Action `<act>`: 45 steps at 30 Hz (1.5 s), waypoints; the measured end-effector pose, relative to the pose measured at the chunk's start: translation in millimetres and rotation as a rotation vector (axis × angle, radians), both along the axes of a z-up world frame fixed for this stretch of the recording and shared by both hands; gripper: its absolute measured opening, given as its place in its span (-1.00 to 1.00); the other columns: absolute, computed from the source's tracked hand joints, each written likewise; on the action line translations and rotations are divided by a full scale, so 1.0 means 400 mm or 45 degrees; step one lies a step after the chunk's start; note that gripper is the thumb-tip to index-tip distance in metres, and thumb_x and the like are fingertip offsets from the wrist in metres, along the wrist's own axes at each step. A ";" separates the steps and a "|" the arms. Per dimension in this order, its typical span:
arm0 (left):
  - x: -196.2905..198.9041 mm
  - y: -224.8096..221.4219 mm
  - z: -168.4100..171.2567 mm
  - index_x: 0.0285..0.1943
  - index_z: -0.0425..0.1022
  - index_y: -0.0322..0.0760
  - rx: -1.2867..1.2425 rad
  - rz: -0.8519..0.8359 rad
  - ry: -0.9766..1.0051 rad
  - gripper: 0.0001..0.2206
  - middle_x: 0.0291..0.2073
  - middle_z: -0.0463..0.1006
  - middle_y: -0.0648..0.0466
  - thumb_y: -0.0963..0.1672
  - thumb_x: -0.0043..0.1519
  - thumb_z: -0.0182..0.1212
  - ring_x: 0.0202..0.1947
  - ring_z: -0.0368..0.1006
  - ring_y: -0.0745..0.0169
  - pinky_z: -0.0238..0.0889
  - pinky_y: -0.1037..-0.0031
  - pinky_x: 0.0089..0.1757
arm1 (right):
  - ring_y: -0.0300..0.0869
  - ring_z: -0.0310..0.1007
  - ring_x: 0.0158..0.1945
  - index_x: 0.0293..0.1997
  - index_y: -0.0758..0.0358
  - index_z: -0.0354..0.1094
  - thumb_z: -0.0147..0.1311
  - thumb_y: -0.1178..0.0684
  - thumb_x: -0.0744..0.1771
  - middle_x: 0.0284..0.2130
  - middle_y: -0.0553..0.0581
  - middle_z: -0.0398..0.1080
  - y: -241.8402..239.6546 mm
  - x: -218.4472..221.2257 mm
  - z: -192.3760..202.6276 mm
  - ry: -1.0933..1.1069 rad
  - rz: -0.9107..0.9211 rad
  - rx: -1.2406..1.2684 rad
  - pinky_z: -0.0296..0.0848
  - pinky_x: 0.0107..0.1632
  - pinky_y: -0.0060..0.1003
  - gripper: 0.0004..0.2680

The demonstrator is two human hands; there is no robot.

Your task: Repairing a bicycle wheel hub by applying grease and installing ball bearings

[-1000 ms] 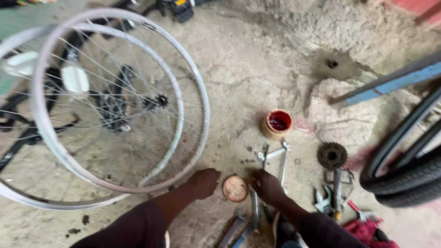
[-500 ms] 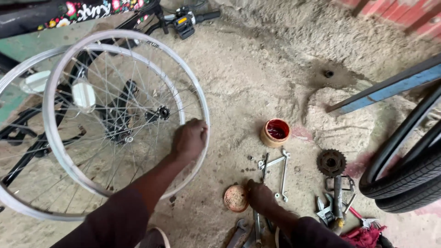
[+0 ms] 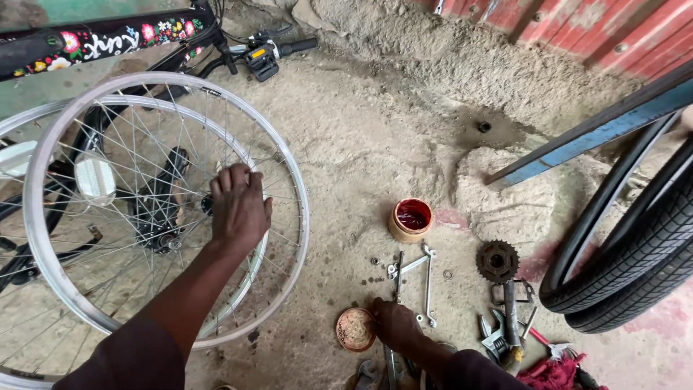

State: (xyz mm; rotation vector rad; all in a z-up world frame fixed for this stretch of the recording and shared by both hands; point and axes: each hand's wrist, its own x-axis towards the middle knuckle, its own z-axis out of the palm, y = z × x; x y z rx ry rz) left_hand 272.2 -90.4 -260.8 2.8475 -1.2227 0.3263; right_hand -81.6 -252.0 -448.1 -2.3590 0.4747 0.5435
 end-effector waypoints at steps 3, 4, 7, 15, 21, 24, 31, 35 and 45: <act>0.078 0.018 0.008 0.11 0.46 -0.40 0.290 0.175 -0.215 -0.47 0.08 0.33 -0.17 0.05 0.09 0.32 0.06 0.21 -0.10 0.04 0.17 0.05 | 0.12 0.54 -0.26 -0.09 0.13 0.28 0.12 -0.08 0.30 -0.30 0.14 0.53 0.005 0.009 0.001 -0.009 0.018 -0.005 0.48 -0.21 0.02 -0.79; 0.100 0.025 0.026 0.19 0.42 -0.39 0.448 0.276 -0.205 -0.35 0.09 0.34 -0.18 0.13 0.07 0.30 0.04 0.23 -0.10 0.06 0.18 0.01 | 0.08 0.53 -0.35 -0.12 0.14 0.28 0.17 -0.10 0.30 -0.35 0.13 0.51 0.005 0.014 0.001 -0.064 -0.009 0.014 0.48 -0.29 -0.02 -0.78; 0.129 0.032 0.085 0.24 0.42 -0.43 0.629 0.385 -0.154 -0.18 0.03 0.39 -0.16 0.26 0.02 0.29 -0.01 0.23 -0.07 0.04 0.17 -0.04 | -0.06 0.47 -0.53 -0.10 0.19 0.30 0.14 -0.19 0.33 -0.40 0.14 0.52 -0.053 0.045 0.008 -0.319 -0.211 -0.109 0.46 -0.50 -0.17 -0.73; 0.157 0.070 0.084 0.23 0.27 -0.41 0.531 0.391 -0.014 -0.15 0.21 0.20 -0.20 0.13 -0.13 0.54 0.28 0.03 -0.14 -0.04 0.06 0.15 | 0.46 0.21 0.21 0.36 0.55 -0.12 0.54 -0.14 0.09 0.11 0.59 0.14 -0.317 0.170 0.125 -0.902 -0.908 -0.052 0.24 0.30 0.30 -0.12; 0.176 0.097 0.094 0.37 0.23 -0.51 0.613 0.463 0.134 0.05 0.16 0.32 -0.30 0.15 -0.22 0.62 0.21 0.23 -0.30 0.10 -0.03 0.08 | 0.39 0.21 0.33 0.48 0.40 -0.29 0.58 -0.09 0.02 0.28 0.49 0.21 -0.330 0.216 0.132 -0.829 -0.746 0.159 0.18 0.38 0.30 0.02; 0.137 0.095 0.163 0.31 0.28 -0.56 0.682 0.395 0.146 -0.02 0.07 0.43 -0.34 0.14 -0.18 0.61 0.12 0.37 -0.37 0.16 -0.02 0.03 | 0.35 0.34 0.22 0.38 0.40 -0.05 0.58 -0.12 0.00 0.12 0.47 0.32 -0.342 0.184 0.083 -0.880 -0.853 0.080 0.29 0.30 0.21 -0.09; 0.140 0.085 0.149 -0.11 0.74 -0.10 0.896 0.345 0.442 -0.68 -0.10 0.76 0.03 0.05 0.07 0.36 0.11 0.60 0.03 0.10 0.15 0.15 | 0.33 0.26 0.29 0.36 0.29 -0.06 0.53 -0.14 0.06 0.14 0.42 0.26 -0.328 0.135 0.139 -0.703 -0.756 -0.002 0.26 0.32 0.23 -0.17; 0.131 0.091 0.156 -0.14 0.73 -0.07 0.912 0.318 0.434 -0.66 -0.14 0.76 0.06 0.09 0.04 0.39 0.09 0.61 0.05 0.12 0.13 0.16 | 0.35 0.19 0.35 0.22 0.18 0.09 0.52 -0.15 0.07 0.30 0.40 0.09 -0.337 0.122 0.152 -0.743 -0.534 -0.159 0.31 0.30 0.21 -0.30; 0.124 0.080 0.171 -0.01 0.70 -0.13 0.958 0.315 0.460 -0.62 -0.07 0.75 0.06 0.07 0.10 0.39 0.12 0.59 0.02 0.11 0.14 0.17 | 0.18 -0.17 0.54 0.23 -0.22 0.36 0.51 -0.30 0.04 0.51 0.26 -0.18 -0.415 0.226 0.168 -0.153 0.142 -0.865 0.31 0.27 -0.01 -0.35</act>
